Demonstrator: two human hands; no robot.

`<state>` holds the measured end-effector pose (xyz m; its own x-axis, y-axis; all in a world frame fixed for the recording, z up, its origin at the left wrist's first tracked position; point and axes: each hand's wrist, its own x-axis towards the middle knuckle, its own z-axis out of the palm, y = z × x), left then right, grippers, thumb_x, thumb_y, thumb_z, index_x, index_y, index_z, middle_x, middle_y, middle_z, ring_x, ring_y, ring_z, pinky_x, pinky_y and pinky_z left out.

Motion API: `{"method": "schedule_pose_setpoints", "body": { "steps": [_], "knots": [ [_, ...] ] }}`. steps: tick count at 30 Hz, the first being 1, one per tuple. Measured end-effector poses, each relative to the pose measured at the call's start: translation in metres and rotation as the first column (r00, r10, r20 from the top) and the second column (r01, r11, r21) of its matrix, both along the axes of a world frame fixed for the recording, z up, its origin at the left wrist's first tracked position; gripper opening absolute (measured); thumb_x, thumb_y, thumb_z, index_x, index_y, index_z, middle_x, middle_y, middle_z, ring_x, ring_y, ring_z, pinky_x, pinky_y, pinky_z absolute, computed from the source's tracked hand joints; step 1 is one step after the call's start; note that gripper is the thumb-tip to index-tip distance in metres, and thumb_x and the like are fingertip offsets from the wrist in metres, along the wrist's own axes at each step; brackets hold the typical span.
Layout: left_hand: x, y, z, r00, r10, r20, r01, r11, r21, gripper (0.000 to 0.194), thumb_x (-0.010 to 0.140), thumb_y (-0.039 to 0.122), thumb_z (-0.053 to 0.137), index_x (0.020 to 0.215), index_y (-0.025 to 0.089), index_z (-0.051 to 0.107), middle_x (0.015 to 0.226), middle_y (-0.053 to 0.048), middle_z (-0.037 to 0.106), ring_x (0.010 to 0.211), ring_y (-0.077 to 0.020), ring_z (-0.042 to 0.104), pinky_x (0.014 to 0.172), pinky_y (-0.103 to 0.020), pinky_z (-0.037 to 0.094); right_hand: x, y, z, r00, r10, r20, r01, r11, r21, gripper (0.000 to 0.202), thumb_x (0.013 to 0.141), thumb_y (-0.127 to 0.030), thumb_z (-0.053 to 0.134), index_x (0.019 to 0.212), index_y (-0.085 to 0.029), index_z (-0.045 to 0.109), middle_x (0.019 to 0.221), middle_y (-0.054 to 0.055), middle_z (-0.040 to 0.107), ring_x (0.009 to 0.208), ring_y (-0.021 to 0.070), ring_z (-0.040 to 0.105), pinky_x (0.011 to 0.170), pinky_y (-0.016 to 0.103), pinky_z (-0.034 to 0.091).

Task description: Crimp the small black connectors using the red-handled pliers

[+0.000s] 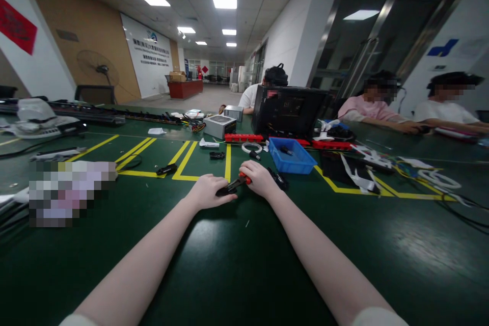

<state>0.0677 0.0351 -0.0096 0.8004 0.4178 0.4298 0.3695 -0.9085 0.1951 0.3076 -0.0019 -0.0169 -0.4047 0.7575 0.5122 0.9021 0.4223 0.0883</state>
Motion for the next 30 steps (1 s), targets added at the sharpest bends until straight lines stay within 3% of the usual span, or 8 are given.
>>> {"method": "schedule_pose_setpoints", "body": {
  "steps": [3, 7, 11, 15, 30],
  "knots": [
    [0.0005, -0.0022, -0.0003, 0.999, -0.032, 0.007, 0.031, 0.998, 0.051, 0.046, 0.091, 0.06, 0.051, 0.074, 0.02, 0.064, 0.074, -0.006, 0.068, 0.067, -0.0182, 0.061, 0.069, -0.031, 0.038, -0.001, 0.0005, -0.0003, 0.999, 0.047, -0.022, -0.046, 0.999, 0.022, 0.029, 0.087, -0.01, 0.051, 0.112, -0.019, 0.063, 0.118, 0.011, 0.063, 0.118, 0.0238, 0.054, 0.1, 0.044, 0.046],
    [0.0018, -0.0034, -0.0021, 0.998, -0.053, 0.035, 0.049, 0.993, 0.111, 0.046, 0.092, 0.058, 0.051, 0.072, 0.019, 0.061, 0.073, -0.005, 0.067, 0.065, -0.017, 0.061, 0.067, -0.03, 0.038, -0.0004, 0.0013, -0.0012, 0.994, 0.095, -0.051, -0.093, 0.995, 0.047, 0.034, 0.084, -0.005, 0.05, 0.111, -0.02, 0.064, 0.118, 0.012, 0.064, 0.12, 0.0237, 0.053, 0.101, 0.043, 0.047],
    [0.003, -0.0036, -0.0045, 0.995, -0.072, 0.069, 0.061, 0.987, 0.149, 0.042, 0.091, 0.057, 0.053, 0.074, 0.019, 0.058, 0.074, -0.003, 0.067, 0.064, -0.0161, 0.06, 0.066, -0.029, 0.038, 0.0013, 0.0017, -0.0036, 0.991, 0.109, -0.072, -0.106, 0.993, 0.054, 0.022, 0.091, -0.022, 0.058, 0.112, -0.018, 0.062, 0.117, 0.009, 0.063, 0.111, 0.0215, 0.059, 0.094, 0.042, 0.051],
    [0.0024, -0.0018, -0.005, 0.992, -0.078, 0.094, 0.061, 0.984, 0.169, 0.041, 0.091, 0.056, 0.054, 0.077, 0.018, 0.058, 0.074, -0.003, 0.068, 0.063, -0.0162, 0.061, 0.065, -0.029, 0.038, 0.0019, 0.0028, -0.0063, 0.991, 0.104, -0.08, -0.1, 0.993, 0.055, 0.032, 0.094, -0.04, 0.058, 0.119, -0.019, 0.06, 0.122, 0.008, 0.062, 0.104, 0.0196, 0.062, 0.089, 0.042, 0.054],
    [-0.0005, -0.0038, -0.0038, 0.996, -0.051, 0.069, 0.045, 0.995, 0.084, 0.042, 0.092, 0.054, 0.054, 0.072, 0.018, 0.058, 0.07, -0.003, 0.068, 0.063, -0.0162, 0.062, 0.064, -0.028, 0.039, 0.0001, 0.0002, -0.0031, 0.996, 0.078, -0.049, -0.072, 0.99, 0.119, 0.02, 0.094, -0.033, 0.057, 0.105, -0.017, 0.063, 0.106, 0.005, 0.065, 0.096, 0.017, 0.062, 0.084, 0.038, 0.054]
  ]
}}
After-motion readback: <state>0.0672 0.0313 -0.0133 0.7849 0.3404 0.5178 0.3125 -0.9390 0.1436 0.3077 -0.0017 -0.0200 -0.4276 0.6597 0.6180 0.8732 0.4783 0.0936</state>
